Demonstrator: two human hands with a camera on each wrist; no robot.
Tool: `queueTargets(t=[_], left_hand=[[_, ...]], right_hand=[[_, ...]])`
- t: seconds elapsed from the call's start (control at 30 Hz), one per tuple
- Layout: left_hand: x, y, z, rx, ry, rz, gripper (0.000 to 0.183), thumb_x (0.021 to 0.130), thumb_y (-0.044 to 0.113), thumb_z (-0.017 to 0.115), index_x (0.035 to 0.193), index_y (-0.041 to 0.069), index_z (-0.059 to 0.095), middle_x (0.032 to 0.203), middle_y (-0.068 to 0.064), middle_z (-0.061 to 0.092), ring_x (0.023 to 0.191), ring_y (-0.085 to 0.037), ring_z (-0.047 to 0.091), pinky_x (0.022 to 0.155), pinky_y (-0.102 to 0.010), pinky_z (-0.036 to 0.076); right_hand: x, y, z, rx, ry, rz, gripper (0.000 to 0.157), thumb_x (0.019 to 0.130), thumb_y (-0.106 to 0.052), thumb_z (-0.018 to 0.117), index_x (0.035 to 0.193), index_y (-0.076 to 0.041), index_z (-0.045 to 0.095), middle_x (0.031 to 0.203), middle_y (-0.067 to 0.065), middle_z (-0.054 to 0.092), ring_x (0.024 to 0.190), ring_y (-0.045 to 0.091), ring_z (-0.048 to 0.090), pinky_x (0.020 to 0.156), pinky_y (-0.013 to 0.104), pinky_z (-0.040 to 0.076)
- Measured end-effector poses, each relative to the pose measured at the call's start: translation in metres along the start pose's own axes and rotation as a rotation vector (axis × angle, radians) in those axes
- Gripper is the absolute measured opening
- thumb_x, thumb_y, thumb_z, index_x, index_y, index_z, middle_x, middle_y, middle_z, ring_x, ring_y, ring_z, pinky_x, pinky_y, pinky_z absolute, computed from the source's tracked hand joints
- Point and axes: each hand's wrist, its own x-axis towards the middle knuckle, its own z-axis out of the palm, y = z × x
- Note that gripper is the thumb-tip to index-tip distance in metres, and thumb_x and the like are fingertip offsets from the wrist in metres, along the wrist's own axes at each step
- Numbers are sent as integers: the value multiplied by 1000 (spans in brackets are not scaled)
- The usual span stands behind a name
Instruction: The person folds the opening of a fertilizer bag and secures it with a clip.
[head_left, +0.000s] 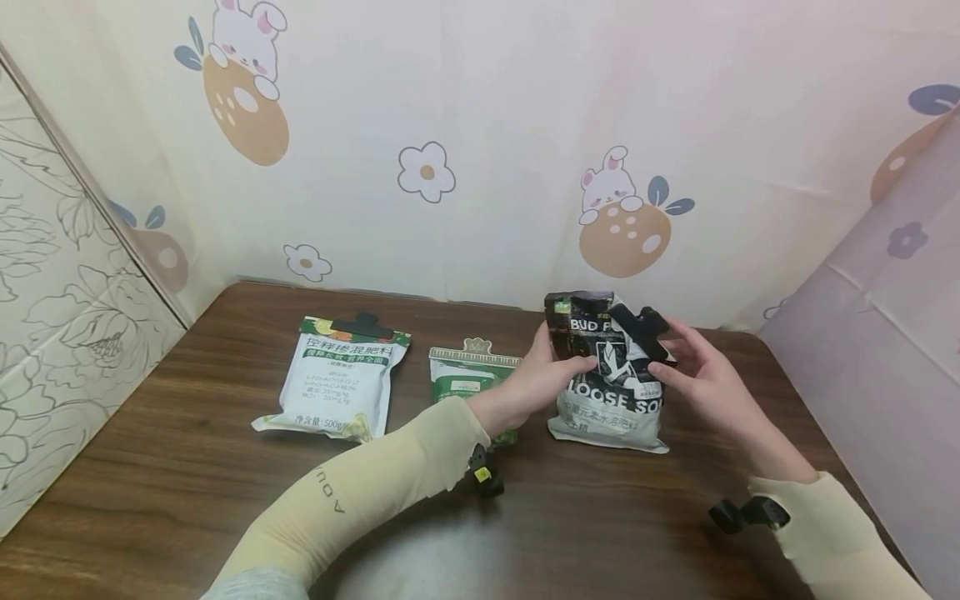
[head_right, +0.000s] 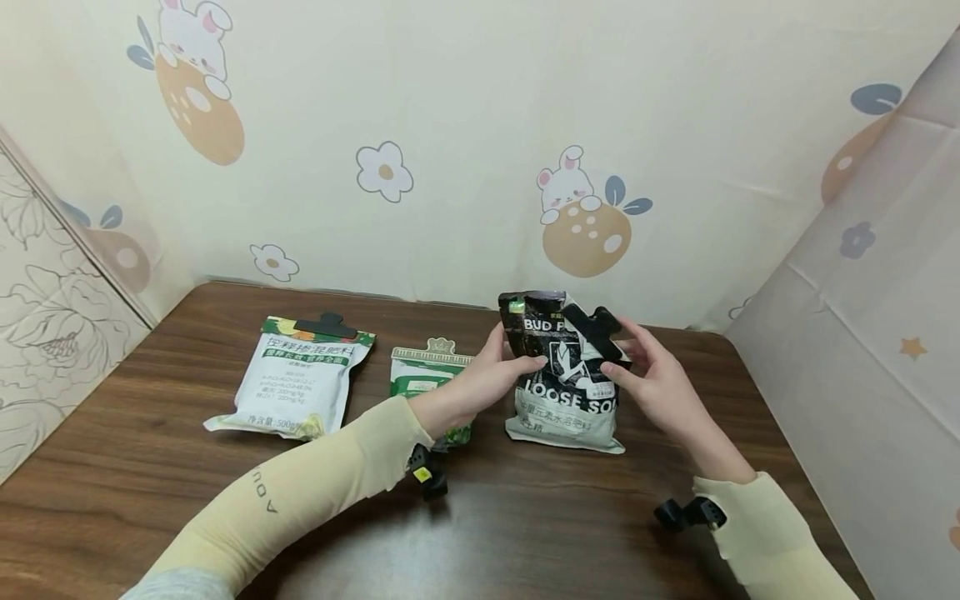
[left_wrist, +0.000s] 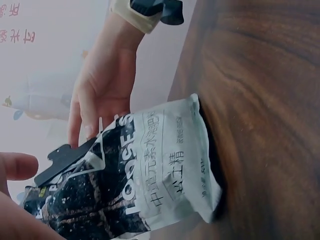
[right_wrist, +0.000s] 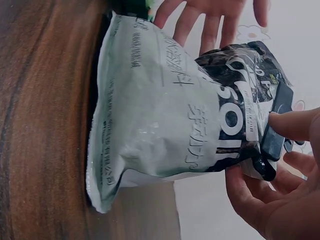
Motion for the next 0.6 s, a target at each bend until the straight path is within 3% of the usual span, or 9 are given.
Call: queueTargets(t=[0.27, 0.33, 0.4, 0.5, 0.53, 0.6], left_hand=[[-2, -5, 2, -38, 23, -28, 74, 92, 27, 69, 151, 22, 23, 136, -1, 46, 138, -21, 36, 115, -45, 23], [-3, -8, 3, -43, 24, -39, 73, 92, 27, 69, 149, 22, 24, 137, -1, 45, 139, -21, 34, 115, -45, 22], [-3, -10, 5, -40, 17, -49, 75, 92, 28, 69, 150, 22, 22, 141, -2, 42, 140, -21, 31, 115, -45, 21], [-4, -13, 6, -20, 11, -67, 84, 91, 28, 69, 155, 20, 15, 153, -4, 33, 144, -21, 25, 116, -44, 19], [-4, -13, 7, -10, 7, -78, 89, 91, 29, 69, 157, 18, 11, 157, -5, 28, 145, -21, 22, 116, -44, 18], [-4, -15, 6, 9, -1, -100, 97, 91, 30, 69, 159, 16, 3, 163, -6, 18, 147, -21, 16, 117, -43, 15]], right_hand=[[0, 5, 7, 17, -13, -40, 90, 89, -14, 77, 158, -11, 20, 140, 32, 46, 124, 54, 46, 96, 65, 38], [-2, 7, 9, 38, -14, -25, 86, 89, -16, 78, 155, -7, 24, 143, 31, 44, 125, 54, 45, 98, 57, 42], [-5, 10, 10, 68, -13, -10, 80, 89, -14, 77, 149, -3, 25, 144, 31, 44, 124, 54, 47, 95, 40, 48], [-8, 13, 12, 78, -10, 10, 66, 89, -13, 77, 135, 0, 32, 144, 29, 45, 122, 52, 50, 82, 19, 48], [-8, 14, 12, 68, -15, 13, 61, 90, -13, 76, 132, 0, 35, 144, 29, 45, 122, 53, 50, 81, 19, 48], [-6, 15, 12, 30, -35, 13, 52, 90, -16, 76, 128, -1, 43, 145, 28, 45, 123, 55, 48, 86, 32, 52]])
